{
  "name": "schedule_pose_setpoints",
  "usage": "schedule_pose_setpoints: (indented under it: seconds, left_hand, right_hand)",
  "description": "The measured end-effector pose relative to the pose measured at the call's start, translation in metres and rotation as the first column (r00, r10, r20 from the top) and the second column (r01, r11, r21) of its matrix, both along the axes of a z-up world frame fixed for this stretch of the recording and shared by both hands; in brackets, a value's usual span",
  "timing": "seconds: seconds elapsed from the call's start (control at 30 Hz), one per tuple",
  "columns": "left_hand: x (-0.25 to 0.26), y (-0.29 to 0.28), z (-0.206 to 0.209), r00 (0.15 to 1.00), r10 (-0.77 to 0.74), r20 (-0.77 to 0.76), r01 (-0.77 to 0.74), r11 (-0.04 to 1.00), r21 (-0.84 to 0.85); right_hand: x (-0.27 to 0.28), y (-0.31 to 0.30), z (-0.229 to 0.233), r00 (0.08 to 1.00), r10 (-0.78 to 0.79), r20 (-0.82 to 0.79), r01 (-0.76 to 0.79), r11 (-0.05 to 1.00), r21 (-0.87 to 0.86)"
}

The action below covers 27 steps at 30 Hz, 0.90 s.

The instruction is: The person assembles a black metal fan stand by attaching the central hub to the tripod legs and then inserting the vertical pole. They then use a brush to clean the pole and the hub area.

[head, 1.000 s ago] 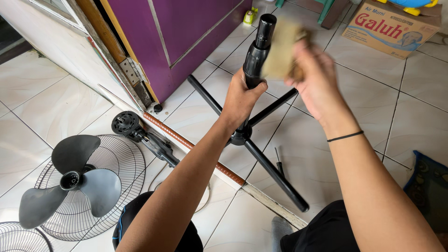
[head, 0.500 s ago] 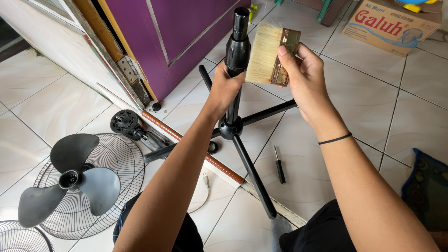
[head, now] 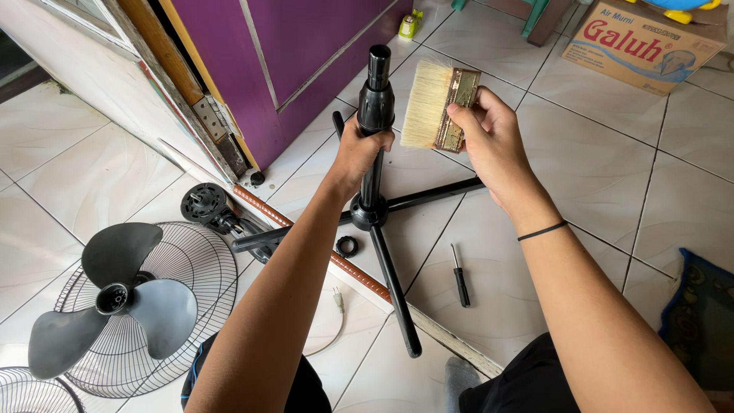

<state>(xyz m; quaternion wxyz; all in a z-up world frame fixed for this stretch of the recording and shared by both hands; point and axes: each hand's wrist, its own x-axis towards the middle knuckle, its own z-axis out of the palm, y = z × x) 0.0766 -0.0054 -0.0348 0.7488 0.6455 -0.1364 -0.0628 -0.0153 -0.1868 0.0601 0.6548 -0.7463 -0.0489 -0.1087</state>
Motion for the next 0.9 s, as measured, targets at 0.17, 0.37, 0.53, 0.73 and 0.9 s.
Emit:
schedule_pose_setpoints:
  seconds: [0.17,0.37,0.53,0.73,0.9]
  left_hand:
    - [0.005,-0.002,-0.009,1.0,-0.017,-0.025,0.017,1.0,0.014]
    - [0.013,-0.004,-0.02,0.998,-0.042,-0.048,0.045,0.997,0.064]
    - [0.007,0.004,-0.01,0.997,-0.011,-0.072,0.029,0.967,0.253]
    - [-0.015,0.026,0.02,0.966,-0.007,0.258,0.025,0.997,-0.067]
    - [-0.027,0.03,0.032,0.929,0.007,0.369,-0.049,0.993,0.104]
  right_hand:
    - [0.004,0.003,-0.002,0.998,-0.04,-0.053,0.036,0.996,-0.082]
    - [0.004,0.007,-0.001,0.996,-0.043,-0.072,0.036,0.994,-0.101]
    - [0.005,0.007,-0.005,0.998,-0.066,0.01,0.067,0.992,-0.106]
    - [0.017,0.012,-0.031,0.995,-0.023,0.098,0.025,1.0,-0.014]
    - [0.028,0.009,-0.049,0.984,-0.135,0.117,0.161,0.953,-0.258]
